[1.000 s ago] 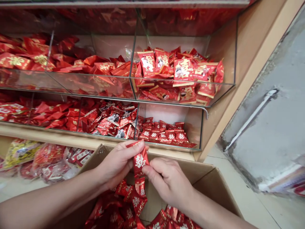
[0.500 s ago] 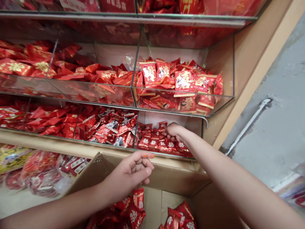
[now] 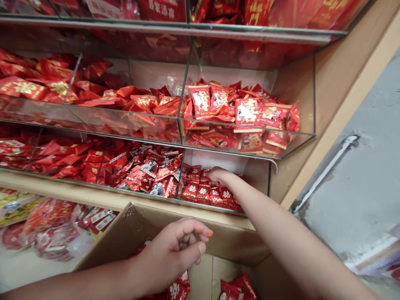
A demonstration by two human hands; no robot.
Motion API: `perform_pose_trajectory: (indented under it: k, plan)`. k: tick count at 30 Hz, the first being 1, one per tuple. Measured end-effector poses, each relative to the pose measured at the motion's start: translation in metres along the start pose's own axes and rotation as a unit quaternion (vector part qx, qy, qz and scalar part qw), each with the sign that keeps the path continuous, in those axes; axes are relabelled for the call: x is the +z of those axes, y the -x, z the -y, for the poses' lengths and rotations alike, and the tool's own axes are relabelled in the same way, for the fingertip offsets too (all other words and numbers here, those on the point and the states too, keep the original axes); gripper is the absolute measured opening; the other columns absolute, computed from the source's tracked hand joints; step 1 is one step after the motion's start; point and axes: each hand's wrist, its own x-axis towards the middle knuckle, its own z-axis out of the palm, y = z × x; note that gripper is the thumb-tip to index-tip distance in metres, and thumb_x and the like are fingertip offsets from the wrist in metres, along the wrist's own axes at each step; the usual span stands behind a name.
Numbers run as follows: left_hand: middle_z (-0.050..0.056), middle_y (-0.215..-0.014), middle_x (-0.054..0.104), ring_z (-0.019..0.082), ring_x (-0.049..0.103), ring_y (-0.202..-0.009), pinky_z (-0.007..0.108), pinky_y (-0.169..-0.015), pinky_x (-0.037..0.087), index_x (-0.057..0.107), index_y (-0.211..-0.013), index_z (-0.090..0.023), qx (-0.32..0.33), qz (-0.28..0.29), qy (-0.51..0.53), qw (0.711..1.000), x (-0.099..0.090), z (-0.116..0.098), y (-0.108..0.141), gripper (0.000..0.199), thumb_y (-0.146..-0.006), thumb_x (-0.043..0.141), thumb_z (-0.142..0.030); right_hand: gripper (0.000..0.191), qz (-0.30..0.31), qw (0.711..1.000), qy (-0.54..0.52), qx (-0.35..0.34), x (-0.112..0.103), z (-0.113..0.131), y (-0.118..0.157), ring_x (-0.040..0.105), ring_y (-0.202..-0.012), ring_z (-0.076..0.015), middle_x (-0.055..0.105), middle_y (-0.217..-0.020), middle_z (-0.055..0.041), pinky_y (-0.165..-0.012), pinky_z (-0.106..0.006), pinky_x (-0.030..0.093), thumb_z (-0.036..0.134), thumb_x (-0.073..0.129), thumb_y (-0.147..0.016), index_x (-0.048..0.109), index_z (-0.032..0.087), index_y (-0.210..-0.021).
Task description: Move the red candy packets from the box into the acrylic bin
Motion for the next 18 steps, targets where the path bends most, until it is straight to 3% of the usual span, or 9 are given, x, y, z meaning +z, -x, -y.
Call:
perform_pose_trajectory:
  k: [8,18]
  plan:
    - [-0.001,-0.062,0.050,0.009,0.046,-0.054,0.021,-0.051,0.037,0.059,-0.088,-0.013,0.014,0.003,-0.037,0.999,-0.002,0.002,0.002,0.020,-0.072,0.048,-0.018,0.022,-0.100,0.981,0.163,-0.020,-0.040,-0.015,-0.001,0.056,-0.087,-0.0160,0.057,-0.100,-0.0071,-0.074,-0.033,0.046,0.027,0.051,-0.082,0.056,0.013,-0.097]
    - [0.000,-0.076,0.048,0.006,0.041,-0.053,0.020,-0.049,0.035,0.060,-0.085,-0.014,0.000,0.013,-0.064,0.998,-0.001,0.007,0.000,0.020,-0.071,0.047,-0.018,0.025,-0.111,0.987,0.099,-0.054,-0.025,-0.018,-0.022,0.057,-0.079,-0.0144,0.059,-0.092,-0.0052,-0.070,-0.032,0.047,0.035,0.049,-0.082,0.057,0.013,-0.091]
